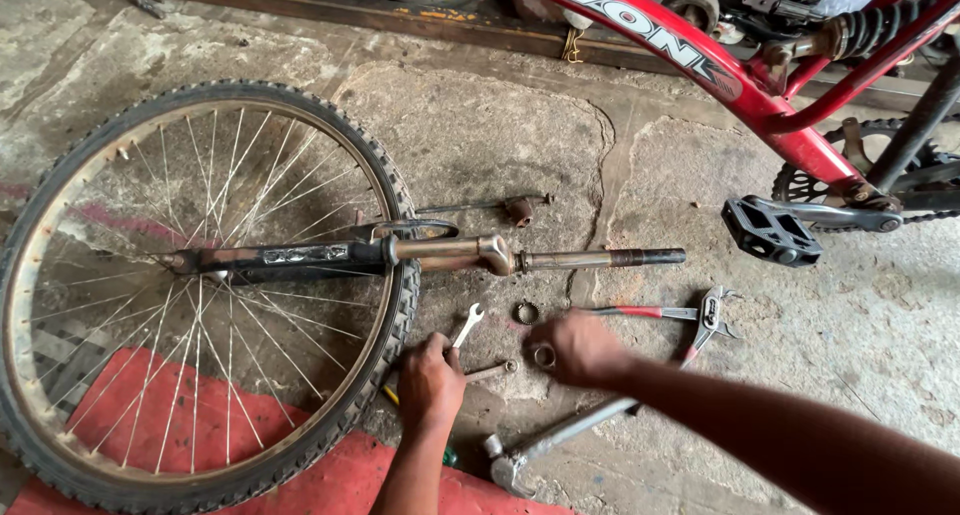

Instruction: The person disassembles a bicycle fork by removing a wheel, unscrewing bolts and nuts with wrenches and pliers, and using a hammer to detach components.

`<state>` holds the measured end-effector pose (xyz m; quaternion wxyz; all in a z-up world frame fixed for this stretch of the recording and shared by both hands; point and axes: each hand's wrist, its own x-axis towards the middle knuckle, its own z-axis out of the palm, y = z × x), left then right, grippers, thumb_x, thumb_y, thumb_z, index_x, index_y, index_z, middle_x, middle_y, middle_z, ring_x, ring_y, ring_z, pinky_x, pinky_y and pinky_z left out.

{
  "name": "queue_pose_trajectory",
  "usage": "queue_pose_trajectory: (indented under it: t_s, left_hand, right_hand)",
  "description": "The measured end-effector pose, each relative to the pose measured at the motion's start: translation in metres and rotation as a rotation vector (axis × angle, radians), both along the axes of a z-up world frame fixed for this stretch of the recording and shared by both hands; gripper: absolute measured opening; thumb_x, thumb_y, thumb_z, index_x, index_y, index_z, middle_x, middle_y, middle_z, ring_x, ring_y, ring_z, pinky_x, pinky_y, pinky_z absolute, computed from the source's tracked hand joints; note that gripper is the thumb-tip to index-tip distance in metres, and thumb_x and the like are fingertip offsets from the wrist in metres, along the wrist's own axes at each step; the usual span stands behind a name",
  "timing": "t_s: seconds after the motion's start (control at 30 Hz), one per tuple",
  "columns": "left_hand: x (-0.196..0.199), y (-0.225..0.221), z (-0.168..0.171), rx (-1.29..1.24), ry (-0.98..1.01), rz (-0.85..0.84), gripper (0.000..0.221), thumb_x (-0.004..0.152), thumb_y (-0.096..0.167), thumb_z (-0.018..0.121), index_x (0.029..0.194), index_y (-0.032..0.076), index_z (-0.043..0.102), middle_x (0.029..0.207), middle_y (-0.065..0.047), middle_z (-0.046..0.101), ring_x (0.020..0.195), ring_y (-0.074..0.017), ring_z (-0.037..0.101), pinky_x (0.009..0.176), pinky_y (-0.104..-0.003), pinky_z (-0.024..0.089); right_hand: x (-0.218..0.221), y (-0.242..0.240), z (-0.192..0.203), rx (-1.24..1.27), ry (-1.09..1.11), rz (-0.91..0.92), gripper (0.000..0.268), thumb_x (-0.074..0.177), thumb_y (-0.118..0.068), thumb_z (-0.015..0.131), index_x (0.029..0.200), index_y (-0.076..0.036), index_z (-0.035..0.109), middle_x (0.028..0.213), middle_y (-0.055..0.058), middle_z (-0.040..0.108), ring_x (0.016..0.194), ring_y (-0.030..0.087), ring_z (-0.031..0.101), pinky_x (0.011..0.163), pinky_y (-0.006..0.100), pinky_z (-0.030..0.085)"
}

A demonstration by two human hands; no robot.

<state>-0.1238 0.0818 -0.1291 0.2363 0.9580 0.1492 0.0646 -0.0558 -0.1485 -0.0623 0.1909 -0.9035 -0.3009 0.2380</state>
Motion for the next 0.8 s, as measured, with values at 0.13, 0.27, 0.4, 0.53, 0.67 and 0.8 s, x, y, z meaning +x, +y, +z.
queue_pose_trajectory:
  t_s: [0.13, 0.27, 0.4, 0.53, 0.67, 0.8]
  left_hand:
    - [0.021, -0.002, 0.000, -0.090, -0.205, 0.003, 0.021, 0.084, 0.024, 0.073, 0.095, 0.006, 0.067, 0.092, -0.015, 0.073, 0.088, -0.0350, 0.070, 0.076, -0.047, 0.055]
    - [0.051, -0.018, 0.039, -0.645, -0.089, 0.147, 0.035, 0.091, 0.038, 0.071, 0.108, 0.008, 0.062, 0.100, -0.009, 0.070, 0.094, -0.0220, 0.069, 0.082, -0.036, 0.058]
    - [0.081, -0.018, 0.077, -1.294, -0.109, 0.315, 0.040, 0.095, 0.039, 0.065, 0.112, 0.003, 0.062, 0.104, -0.012, 0.066, 0.098, -0.0228, 0.064, 0.086, -0.034, 0.056]
    - [0.094, -0.017, 0.085, -1.521, -0.153, 0.322, 0.040, 0.098, 0.036, 0.062, 0.117, 0.000, 0.061, 0.109, -0.013, 0.067, 0.104, -0.0243, 0.064, 0.091, -0.036, 0.053]
    - [0.102, -0.006, 0.074, -1.812, -0.277, 0.361, 0.034, 0.097, 0.021, 0.062, 0.126, 0.005, 0.054, 0.120, -0.012, 0.062, 0.121, -0.0279, 0.060, 0.104, -0.042, 0.048]
    - [0.108, 0.000, 0.063, -1.926, -0.358, 0.384, 0.031, 0.096, 0.010, 0.059, 0.125, 0.005, 0.053, 0.126, -0.012, 0.059, 0.129, -0.0306, 0.057, 0.112, -0.052, 0.048]
  right_hand:
    - [0.074, 0.006, 0.025, 0.061, -0.448, -0.082, 0.044, 0.091, -0.046, 0.076, 0.122, -0.016, 0.069, 0.123, 0.008, 0.068, 0.108, 0.024, 0.065, 0.090, 0.038, 0.058]
    - [0.098, 0.025, 0.035, -0.175, -0.269, -0.183, 0.078, 0.074, -0.054, 0.085, 0.142, -0.026, 0.058, 0.139, 0.006, 0.051, 0.125, 0.025, 0.044, 0.106, 0.045, 0.040]
    - [0.104, 0.028, 0.030, -0.299, -0.189, -0.184, 0.070, 0.078, -0.054, 0.082, 0.140, -0.032, 0.059, 0.146, 0.001, 0.047, 0.128, 0.024, 0.041, 0.109, 0.045, 0.039]
    - [0.105, 0.019, 0.027, -0.280, -0.146, -0.203, 0.060, 0.083, -0.046, 0.079, 0.139, -0.033, 0.061, 0.143, 0.000, 0.051, 0.129, 0.024, 0.044, 0.111, 0.046, 0.039]
    - [0.108, 0.002, 0.025, -0.280, -0.157, -0.226, 0.056, 0.081, -0.048, 0.082, 0.131, -0.031, 0.065, 0.142, 0.000, 0.051, 0.136, 0.025, 0.039, 0.116, 0.051, 0.033]
    - [0.109, -0.019, 0.023, -0.254, -0.160, -0.250, 0.050, 0.078, -0.047, 0.085, 0.124, -0.032, 0.069, 0.139, -0.001, 0.052, 0.134, 0.027, 0.039, 0.113, 0.051, 0.034]
